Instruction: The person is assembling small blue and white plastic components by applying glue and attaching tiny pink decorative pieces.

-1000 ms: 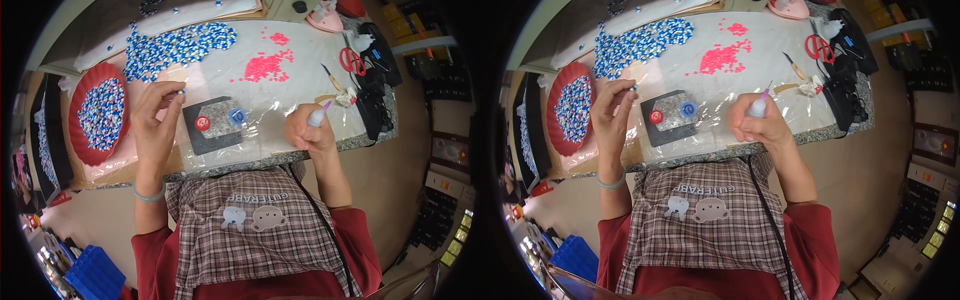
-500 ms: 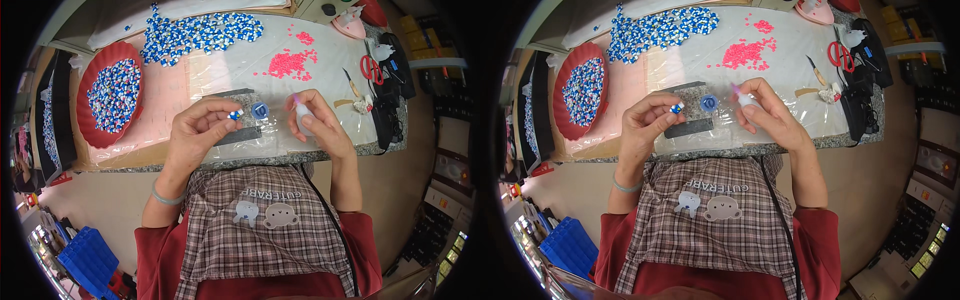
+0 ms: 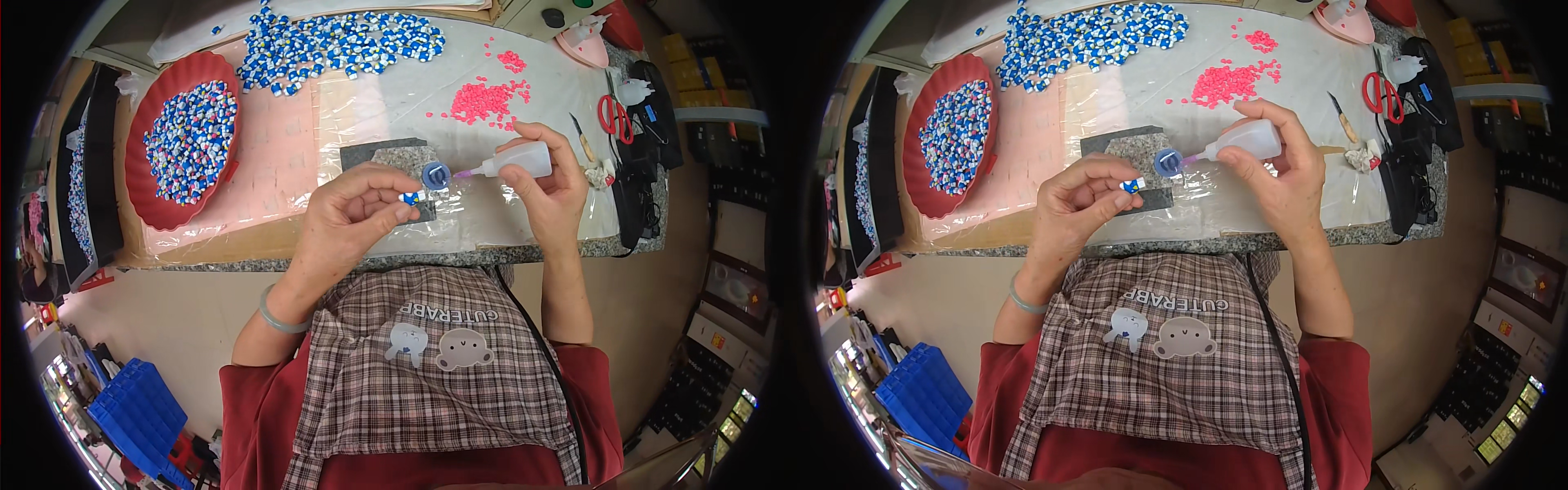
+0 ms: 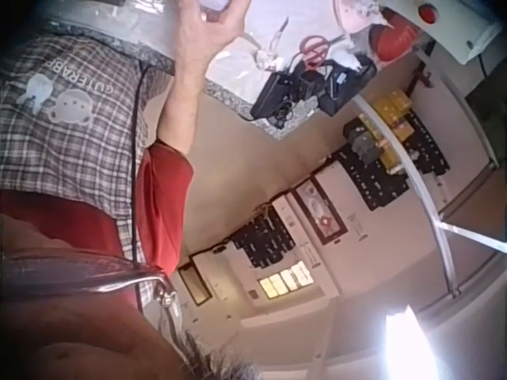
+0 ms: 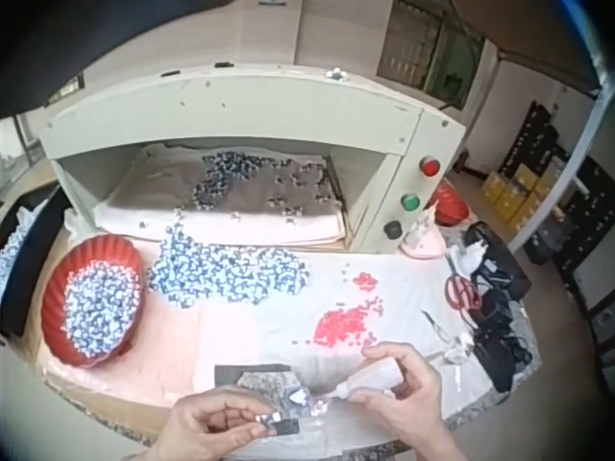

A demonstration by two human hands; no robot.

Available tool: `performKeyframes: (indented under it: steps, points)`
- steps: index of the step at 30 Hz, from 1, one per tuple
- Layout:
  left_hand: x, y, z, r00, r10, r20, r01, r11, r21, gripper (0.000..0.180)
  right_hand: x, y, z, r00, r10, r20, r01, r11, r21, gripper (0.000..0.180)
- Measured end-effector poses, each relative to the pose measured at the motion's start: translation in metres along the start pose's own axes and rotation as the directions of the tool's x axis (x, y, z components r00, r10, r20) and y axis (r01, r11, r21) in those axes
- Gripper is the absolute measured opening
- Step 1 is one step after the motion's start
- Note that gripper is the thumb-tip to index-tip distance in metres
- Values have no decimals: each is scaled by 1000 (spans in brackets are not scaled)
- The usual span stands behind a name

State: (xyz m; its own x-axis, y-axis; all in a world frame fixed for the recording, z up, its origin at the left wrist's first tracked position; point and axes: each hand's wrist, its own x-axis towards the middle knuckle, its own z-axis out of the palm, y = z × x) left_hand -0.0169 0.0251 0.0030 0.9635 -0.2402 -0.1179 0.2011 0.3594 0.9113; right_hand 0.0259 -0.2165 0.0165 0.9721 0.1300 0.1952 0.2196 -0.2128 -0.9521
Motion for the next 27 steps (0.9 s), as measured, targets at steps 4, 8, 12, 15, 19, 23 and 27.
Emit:
performKeyframes:
  steps: [4, 8, 12, 15, 19, 23, 27]
  points:
    - [-2, 2, 1, 1000, -14, 6, 14, 999, 45, 22, -1, -1, -2, 993, -112, 27, 115, 965, -236, 39]
    - [-1, -2, 0, 1000, 9, 20, -10, 1000, 28, 20, -1, -3, -1, 963, -256, 84, 269, 892, -364, 38]
    - [0, -4, 1, 999, 48, 22, -49, 997, 52, 20, 0, -5, 0, 938, -322, 130, 346, 834, -429, 38]
    - [1, -3, 1, 997, 70, 28, -72, 995, 73, 20, 0, -6, 1, 930, -341, 136, 366, 824, -432, 39]
    - [2, -4, 1, 998, 62, 27, -64, 996, 61, 20, -2, -10, 1, 934, -335, 124, 356, 836, -417, 38]
    - [2, -4, 1, 998, 64, 29, -66, 995, 71, 20, -3, -12, 2, 959, -280, 47, 278, 894, -352, 38]
    - [1, -2, 4, 1000, 16, 21, -17, 999, 47, 21, -6, -5, 0, 972, -237, 4, 228, 929, -291, 39]
